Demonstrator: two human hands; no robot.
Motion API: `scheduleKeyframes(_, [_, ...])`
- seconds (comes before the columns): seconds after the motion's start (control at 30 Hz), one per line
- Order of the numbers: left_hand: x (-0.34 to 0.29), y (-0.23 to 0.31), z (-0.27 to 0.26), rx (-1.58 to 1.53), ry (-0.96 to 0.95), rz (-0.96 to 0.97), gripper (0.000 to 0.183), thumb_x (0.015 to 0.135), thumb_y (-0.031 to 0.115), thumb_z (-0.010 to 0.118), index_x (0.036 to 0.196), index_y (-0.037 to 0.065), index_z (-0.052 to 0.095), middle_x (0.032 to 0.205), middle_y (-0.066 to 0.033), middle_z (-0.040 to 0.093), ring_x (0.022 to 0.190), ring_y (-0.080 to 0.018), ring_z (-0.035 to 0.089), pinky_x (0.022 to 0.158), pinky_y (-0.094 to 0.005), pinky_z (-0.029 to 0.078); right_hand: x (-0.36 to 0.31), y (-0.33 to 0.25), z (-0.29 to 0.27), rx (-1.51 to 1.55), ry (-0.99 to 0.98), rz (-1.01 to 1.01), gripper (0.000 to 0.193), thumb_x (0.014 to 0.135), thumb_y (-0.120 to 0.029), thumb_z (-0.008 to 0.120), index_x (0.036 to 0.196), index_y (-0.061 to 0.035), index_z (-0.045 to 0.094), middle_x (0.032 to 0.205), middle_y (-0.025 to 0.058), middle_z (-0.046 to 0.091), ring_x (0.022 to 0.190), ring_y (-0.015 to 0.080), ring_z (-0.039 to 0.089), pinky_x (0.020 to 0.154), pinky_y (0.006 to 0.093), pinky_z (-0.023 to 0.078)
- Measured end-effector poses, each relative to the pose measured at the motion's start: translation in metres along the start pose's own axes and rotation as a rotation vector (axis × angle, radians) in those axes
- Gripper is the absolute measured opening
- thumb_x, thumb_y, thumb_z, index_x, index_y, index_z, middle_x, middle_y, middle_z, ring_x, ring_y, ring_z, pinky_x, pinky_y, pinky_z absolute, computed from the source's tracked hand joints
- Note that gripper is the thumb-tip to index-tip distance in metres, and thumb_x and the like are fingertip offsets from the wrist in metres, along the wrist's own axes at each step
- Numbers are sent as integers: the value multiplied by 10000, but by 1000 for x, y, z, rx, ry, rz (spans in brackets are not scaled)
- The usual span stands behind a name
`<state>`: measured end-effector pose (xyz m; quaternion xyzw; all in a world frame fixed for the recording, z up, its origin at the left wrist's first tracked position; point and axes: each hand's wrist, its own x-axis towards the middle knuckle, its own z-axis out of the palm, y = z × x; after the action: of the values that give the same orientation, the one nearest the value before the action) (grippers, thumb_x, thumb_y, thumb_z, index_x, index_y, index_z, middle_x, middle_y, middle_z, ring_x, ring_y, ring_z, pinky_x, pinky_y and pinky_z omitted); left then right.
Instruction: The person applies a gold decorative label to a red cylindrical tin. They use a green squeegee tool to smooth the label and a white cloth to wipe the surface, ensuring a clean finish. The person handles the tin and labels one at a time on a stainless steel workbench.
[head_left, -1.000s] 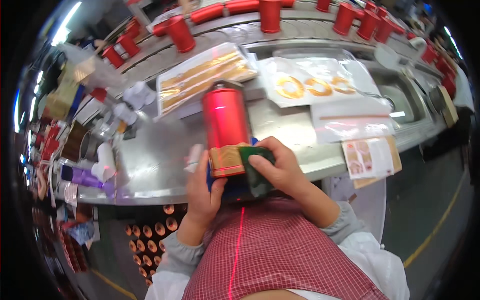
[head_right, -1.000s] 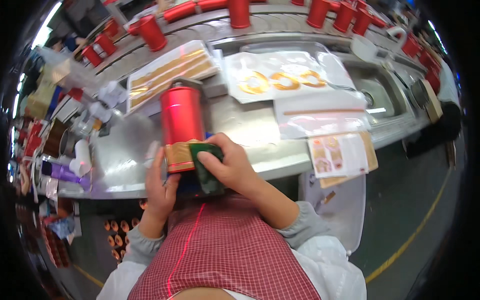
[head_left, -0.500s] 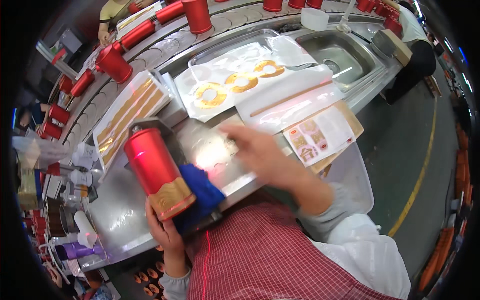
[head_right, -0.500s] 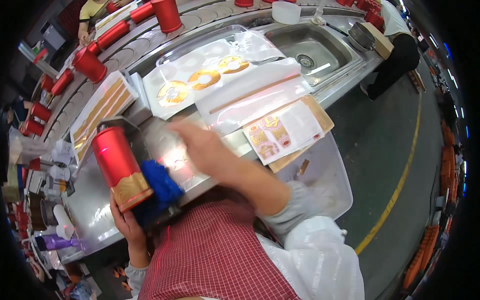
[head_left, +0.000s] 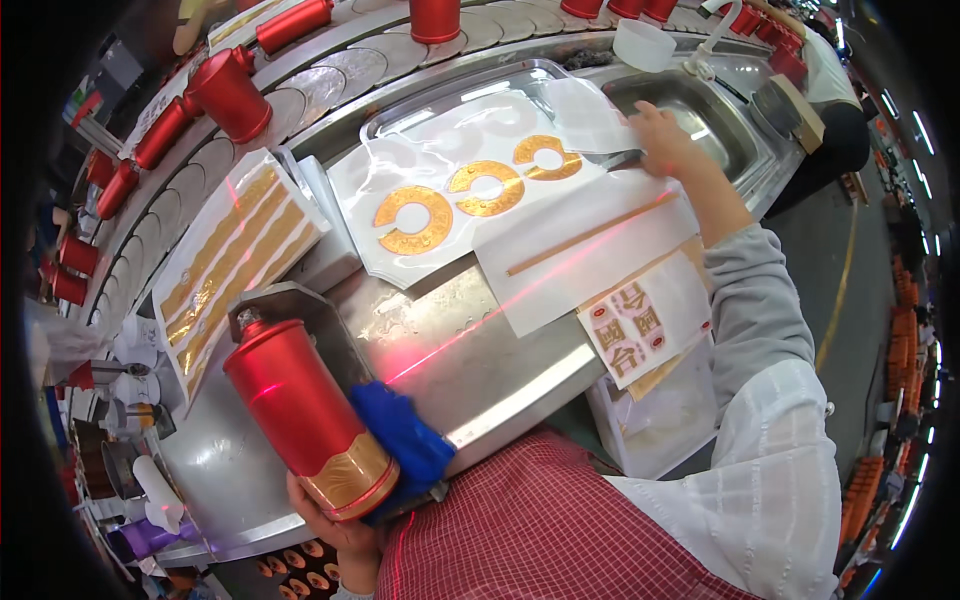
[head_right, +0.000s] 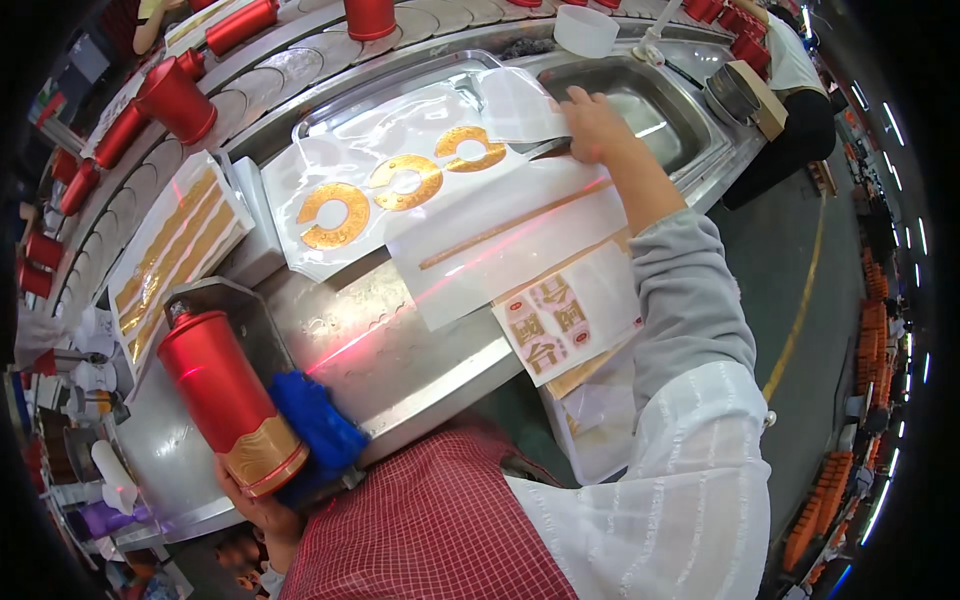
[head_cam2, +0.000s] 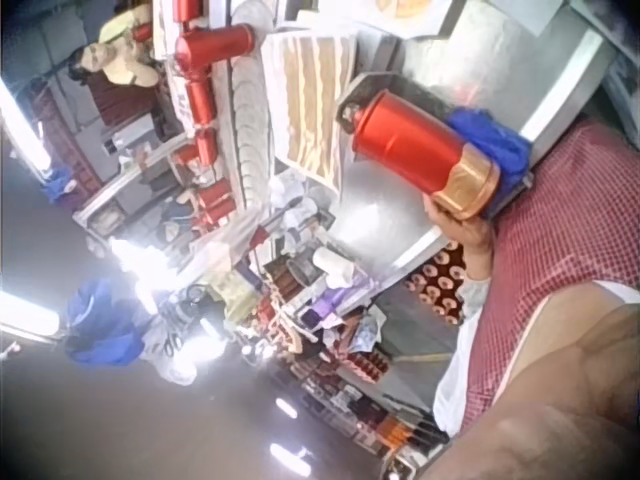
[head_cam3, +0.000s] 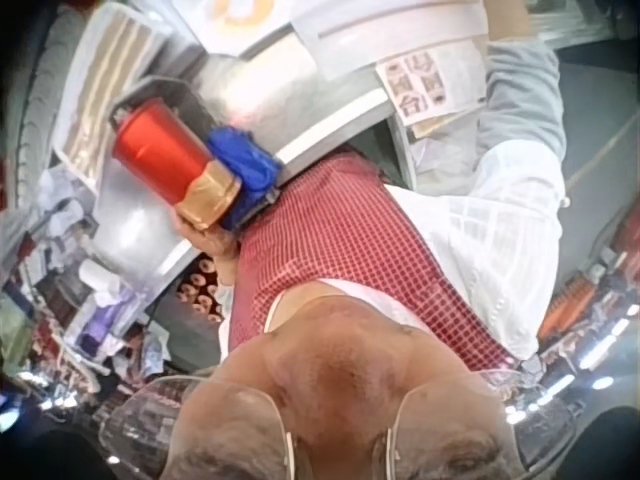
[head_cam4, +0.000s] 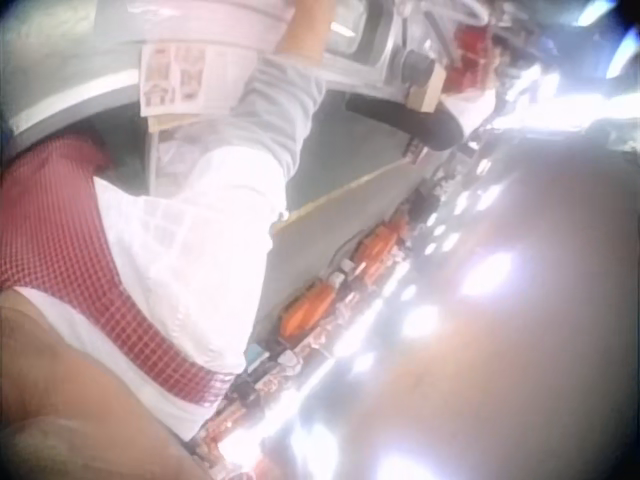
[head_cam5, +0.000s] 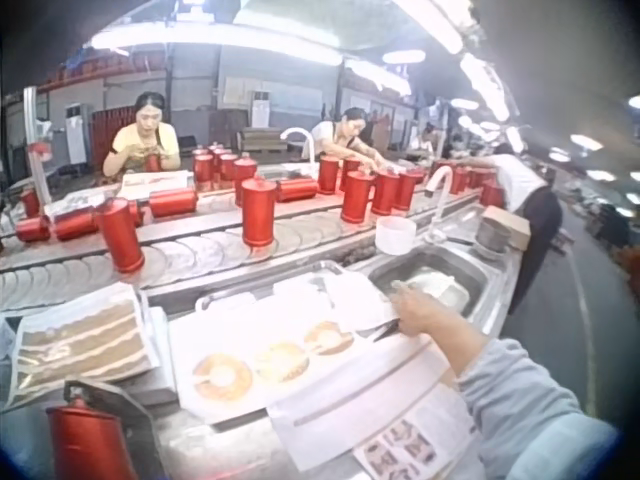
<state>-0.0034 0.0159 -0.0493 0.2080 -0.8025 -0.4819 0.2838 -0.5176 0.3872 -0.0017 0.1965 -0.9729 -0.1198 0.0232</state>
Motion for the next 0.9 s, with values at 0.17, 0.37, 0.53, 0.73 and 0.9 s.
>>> scheduleKeyframes(0.17, [1, -1, -2, 29, 14, -2, 896, 927, 655, 407, 1437, -64, 245, 1421, -195, 379, 1278, -285, 435, 1062, -401, 342, -6, 4, 15, 47, 265, -208, 484, 727, 39, 593, 1202, -53, 568, 1300, 119, 504, 1233, 331, 458, 994, 393, 455])
scheduleKeyframes(0.37, [5, 4, 1, 22, 16, 8, 908, 924, 656, 413, 1440, -70, 236, 1414, -197, 390, 1283, -283, 430, 1065, -398, 339, -7, 15, 17, 103, 378, -358, 334, 742, 42, 560, 1067, -30, 587, 1213, 109, 549, 1192, 327, 490, 960, 396, 468])
scheduleKeyframes(0.53, [1, 4, 0, -23, 5, -5, 890, 933, 640, 413, 1432, -77, 247, 1415, -195, 389, 1287, -289, 428, 1066, -399, 337, 3, 19, 11, 121, 445, -403, 246, 749, 35, 552, 987, -17, 587, 1169, 141, 575, 1159, 348, 513, 958, 404, 464])
scheduleKeyframes(0.73, [7, 6, 0, 68, -7, 69, 845, 943, 600, 441, 1419, -77, 276, 1384, -206, 413, 1268, -286, 444, 1067, -384, 328, -2, 4, 12, 165, 523, -423, 164, 775, -4, 600, 930, -29, 554, 1138, 165, 573, 1111, 367, 529, 917, 434, 476])
scheduleKeyframes(0.9, [8, 7, -4, 43, -40, 41, 837, 951, 581, 442, 1426, -85, 260, 1401, -199, 402, 1272, -280, 443, 1060, -385, 341, 5, -1, 17, 219, 591, -441, 139, 802, -35, 630, 925, -31, 567, 1126, 151, 589, 1089, 357, 545, 920, 429, 479])
